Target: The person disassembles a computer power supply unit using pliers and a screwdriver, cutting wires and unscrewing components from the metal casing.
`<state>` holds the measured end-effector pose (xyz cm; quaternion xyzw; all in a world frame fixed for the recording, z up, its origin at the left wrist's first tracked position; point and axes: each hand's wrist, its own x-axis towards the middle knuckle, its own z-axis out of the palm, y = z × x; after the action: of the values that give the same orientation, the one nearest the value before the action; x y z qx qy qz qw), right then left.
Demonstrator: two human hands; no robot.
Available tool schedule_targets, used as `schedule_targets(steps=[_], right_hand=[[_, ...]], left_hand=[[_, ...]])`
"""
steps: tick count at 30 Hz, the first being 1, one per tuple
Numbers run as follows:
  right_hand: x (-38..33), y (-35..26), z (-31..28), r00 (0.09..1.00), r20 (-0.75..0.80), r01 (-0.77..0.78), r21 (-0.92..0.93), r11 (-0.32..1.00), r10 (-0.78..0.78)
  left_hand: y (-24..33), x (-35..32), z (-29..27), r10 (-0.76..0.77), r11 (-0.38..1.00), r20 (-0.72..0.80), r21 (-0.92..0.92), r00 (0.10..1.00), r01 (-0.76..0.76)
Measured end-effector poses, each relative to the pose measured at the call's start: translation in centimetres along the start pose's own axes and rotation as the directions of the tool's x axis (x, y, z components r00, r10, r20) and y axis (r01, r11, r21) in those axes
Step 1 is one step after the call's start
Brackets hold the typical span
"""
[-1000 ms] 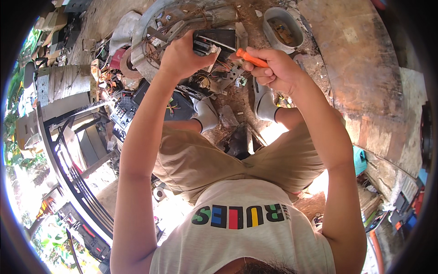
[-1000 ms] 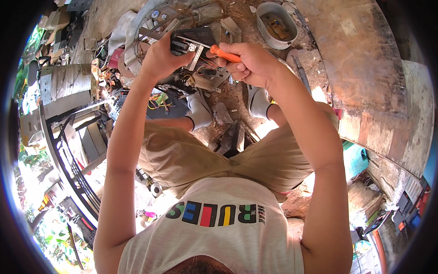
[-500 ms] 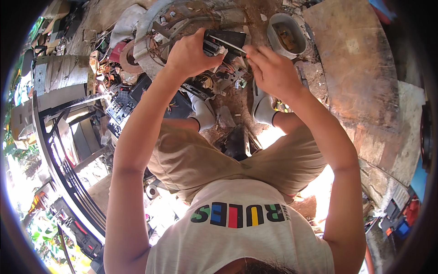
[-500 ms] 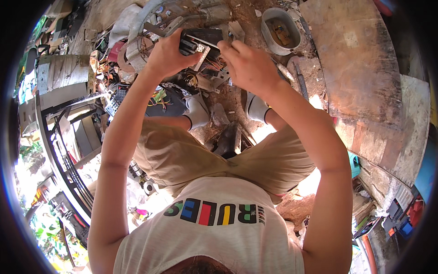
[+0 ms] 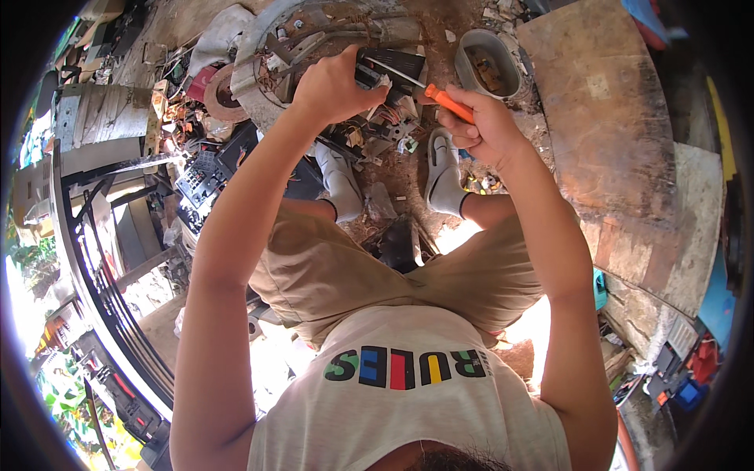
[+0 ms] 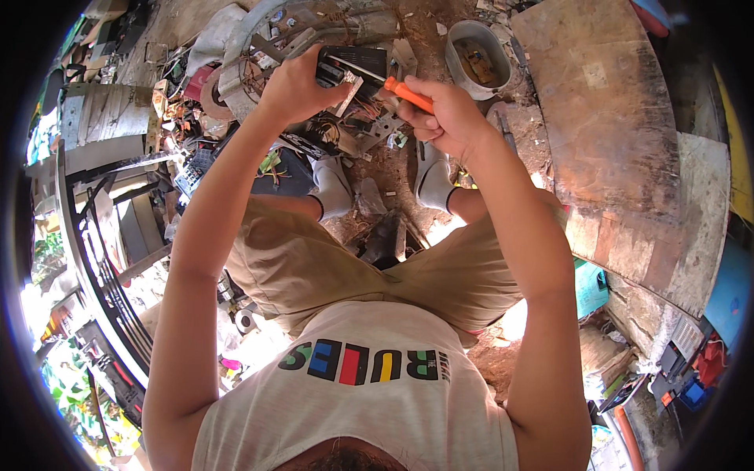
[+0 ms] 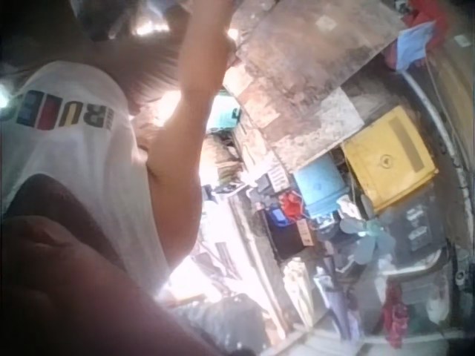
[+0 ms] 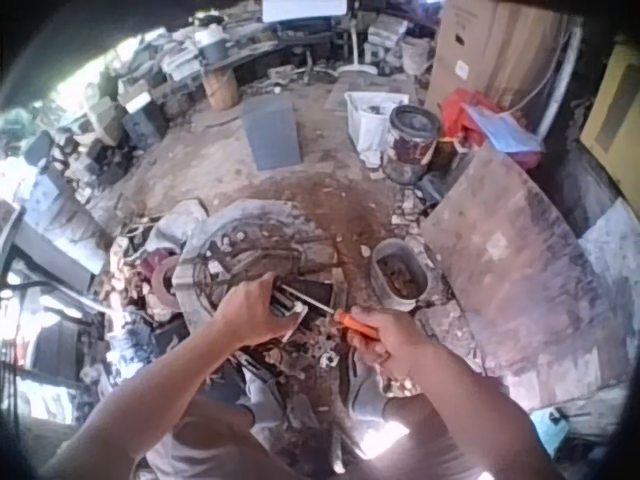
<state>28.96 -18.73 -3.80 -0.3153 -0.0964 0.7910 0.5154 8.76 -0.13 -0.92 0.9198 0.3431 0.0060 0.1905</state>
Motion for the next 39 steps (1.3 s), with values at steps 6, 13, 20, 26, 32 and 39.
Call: schedule_targets(steps=[6,13,20,26,32,39], right_hand=[[1.7,2.0,2.2,0.513,0.450,0.096,-0.876,-0.473,-0.731],[2.3,2.6,3.3,0.626,-0.245,0.483,-0.623,0.615,-0.740],[1.5,1.1,2.6,0.877,-0.324,0.103,-0.594,0.798,-0.355],[2.0,2.8,2.8,0.524,0.477,-0.045,-0.811,-0.583,-0.705],[2.0,2.5,2.6,0.771,-0.247,0.344,-0.614,0.711,-0.586],[1.6,0.0,0.4,0.900,-0.074,0.171,-0.847,0.503,-0.430]], left_hand=[[-0.3,-0.3,0.2,-0.009,1.000,-0.042,0.017,0.999,0.010],[-1.1,0.1,0.7,0.021,0.999,-0.078,-0.038,0.997,-0.024],[-0.8,0.3,0.6,0.025,0.997,-0.029,-0.076,0.999,-0.027],[-1.7,0.3,1.2,0.076,0.996,-0.109,-0.041,0.991,-0.080],[-1.5,0.2,1.4,0.072,0.996,-0.124,-0.036,0.990,-0.077],[-1.5,0.3,1.2,0.076,0.995,-0.114,-0.053,0.991,-0.083]])
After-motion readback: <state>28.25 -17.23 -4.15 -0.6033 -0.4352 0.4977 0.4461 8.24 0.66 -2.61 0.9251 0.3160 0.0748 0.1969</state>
